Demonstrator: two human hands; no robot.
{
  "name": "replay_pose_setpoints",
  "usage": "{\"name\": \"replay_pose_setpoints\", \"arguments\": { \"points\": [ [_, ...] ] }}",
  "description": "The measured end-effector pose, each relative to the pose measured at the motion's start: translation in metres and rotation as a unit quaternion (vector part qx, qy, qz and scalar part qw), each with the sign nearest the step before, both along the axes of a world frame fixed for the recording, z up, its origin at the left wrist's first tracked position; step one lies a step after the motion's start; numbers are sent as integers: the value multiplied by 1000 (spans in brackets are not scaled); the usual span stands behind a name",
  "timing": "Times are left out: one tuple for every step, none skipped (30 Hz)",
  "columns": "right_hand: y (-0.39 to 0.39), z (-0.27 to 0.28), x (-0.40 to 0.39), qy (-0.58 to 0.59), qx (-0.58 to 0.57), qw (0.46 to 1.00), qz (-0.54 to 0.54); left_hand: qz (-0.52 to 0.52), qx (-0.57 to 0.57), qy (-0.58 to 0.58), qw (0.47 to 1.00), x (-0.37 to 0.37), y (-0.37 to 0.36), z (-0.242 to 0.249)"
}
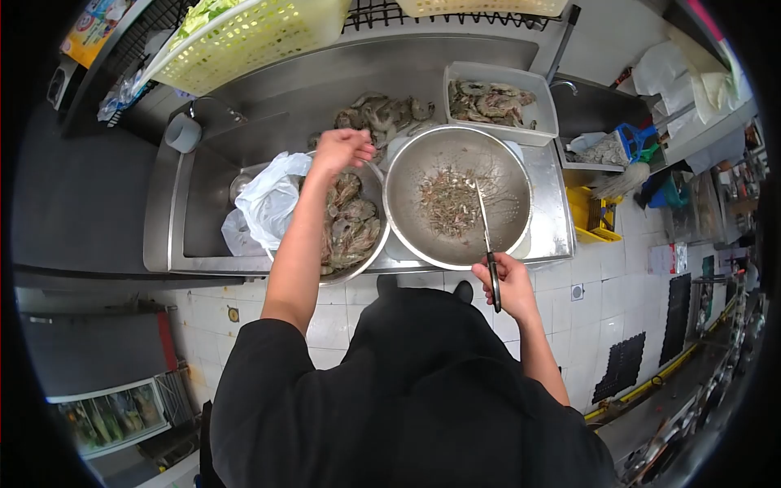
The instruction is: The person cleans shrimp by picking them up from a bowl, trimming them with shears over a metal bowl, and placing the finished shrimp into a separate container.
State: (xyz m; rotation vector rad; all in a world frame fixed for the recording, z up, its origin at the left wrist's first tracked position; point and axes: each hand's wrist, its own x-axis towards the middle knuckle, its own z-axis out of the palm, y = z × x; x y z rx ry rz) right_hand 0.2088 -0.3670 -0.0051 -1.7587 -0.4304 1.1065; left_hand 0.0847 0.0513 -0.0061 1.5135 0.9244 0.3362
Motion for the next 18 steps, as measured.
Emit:
{"name": "replay_pose_setpoints", "arguments": {
  "points": [
    [1,1,-1,3,-1,1000,3,3,-1,3,1000,-12,10,0],
    [3,3,-1,12,-4,1000,3,25,99,102,990,-25,21,0],
    [4,5,-1,20,-8,1000,2,45,196,199,959,-37,30,-2],
    [6,4,-1,22,-7,1000,7,50,196,201,958,-49,35,-9],
    [7,3,-1,9,-11,1000,16,15,274,343,898,-62,39,-21],
    [9,2,-2,-3,-14,1000,24,-22,341,476,810,-75,42,-33],
    [10,1,-2,-1,-11,1000,29,-17,341,480,808,-89,43,-47],
    [10,-1,-1,-10,-10,999,37,-41,354,466,810,-102,42,-61],
    [12,-3,-1,-20,-8,999,44,-65,367,451,811,-110,41,-75],
    [13,-4,-2,-24,-1,999,42,-8,380,421,824,-112,34,-84],
    [14,-4,-3,-23,-2,999,44,-7,378,422,824,-115,34,-90],
    [16,-2,-4,-22,2,999,46,11,394,391,832,-116,31,-91],
    [18,0,-4,-22,7,999,47,30,410,359,838,-116,30,-90],
    [19,0,-3,-23,9,999,47,31,412,358,838,-115,30,-90],
    [19,-1,-3,-39,6,998,55,54,456,308,833,-113,26,-86],
    [19,-1,-4,-56,3,996,63,76,499,258,824,-112,24,-83],
    [20,1,-4,-56,3,996,63,77,499,258,824,-112,28,-86],
    [22,5,-5,-39,8,998,57,17,537,229,812,-110,34,-88]
  ]
}}
